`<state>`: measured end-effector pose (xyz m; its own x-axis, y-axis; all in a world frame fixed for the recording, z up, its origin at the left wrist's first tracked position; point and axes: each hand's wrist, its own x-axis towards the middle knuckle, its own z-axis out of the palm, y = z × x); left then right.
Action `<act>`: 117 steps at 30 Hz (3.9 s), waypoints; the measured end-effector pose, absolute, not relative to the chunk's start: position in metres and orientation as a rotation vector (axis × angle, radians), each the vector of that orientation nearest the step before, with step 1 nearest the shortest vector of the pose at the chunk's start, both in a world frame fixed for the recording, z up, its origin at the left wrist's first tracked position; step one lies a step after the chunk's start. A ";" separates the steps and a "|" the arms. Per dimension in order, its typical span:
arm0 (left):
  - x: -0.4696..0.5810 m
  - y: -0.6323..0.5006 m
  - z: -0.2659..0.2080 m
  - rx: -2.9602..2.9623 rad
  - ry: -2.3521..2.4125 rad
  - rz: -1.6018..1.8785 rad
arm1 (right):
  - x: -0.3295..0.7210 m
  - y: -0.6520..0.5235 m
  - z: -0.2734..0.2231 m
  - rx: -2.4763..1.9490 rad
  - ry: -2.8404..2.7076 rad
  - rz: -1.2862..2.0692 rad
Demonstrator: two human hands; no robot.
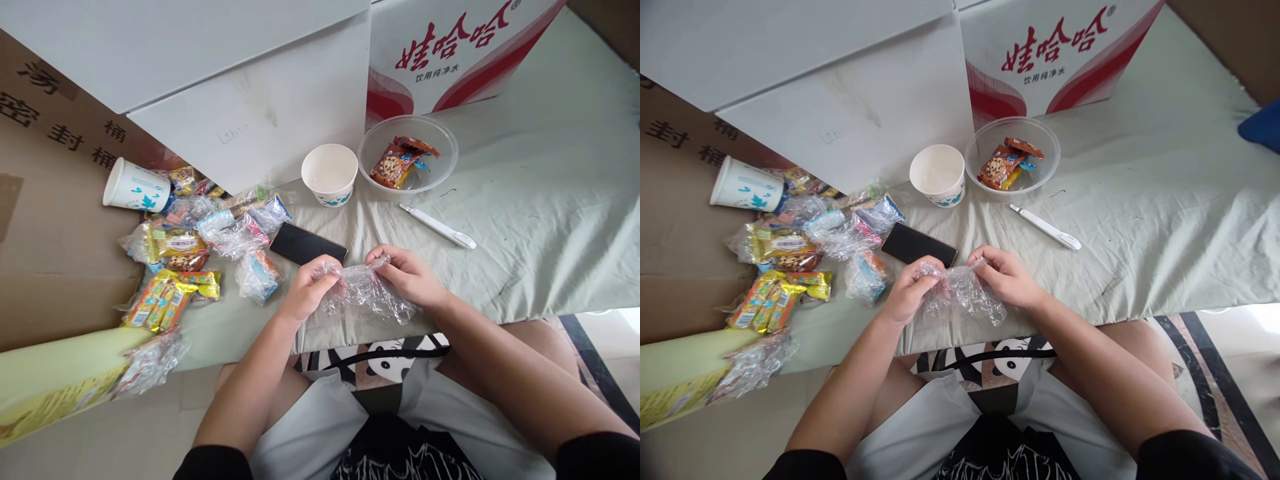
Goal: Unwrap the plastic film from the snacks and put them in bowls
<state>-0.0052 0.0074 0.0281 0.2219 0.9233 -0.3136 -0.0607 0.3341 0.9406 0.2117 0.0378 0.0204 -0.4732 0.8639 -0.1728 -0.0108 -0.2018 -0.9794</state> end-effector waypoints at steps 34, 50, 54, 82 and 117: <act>-0.005 -0.002 0.046 1.248 1.274 0.847 | 0.213 0.035 0.013 -1.016 -1.436 1.693; -0.008 -0.003 0.044 1.336 1.202 0.404 | 0.208 0.034 0.014 -0.929 -1.194 1.769; -0.001 -0.004 0.038 1.230 1.208 0.513 | 0.210 0.037 0.013 -0.932 -0.940 1.754; 0.001 0.003 0.021 0.981 1.044 1.069 | 0.204 0.031 0.017 -0.825 -1.220 1.916; -0.059 0.179 0.129 1.688 2.031 1.166 | 0.220 0.041 0.029 -1.075 -1.526 1.724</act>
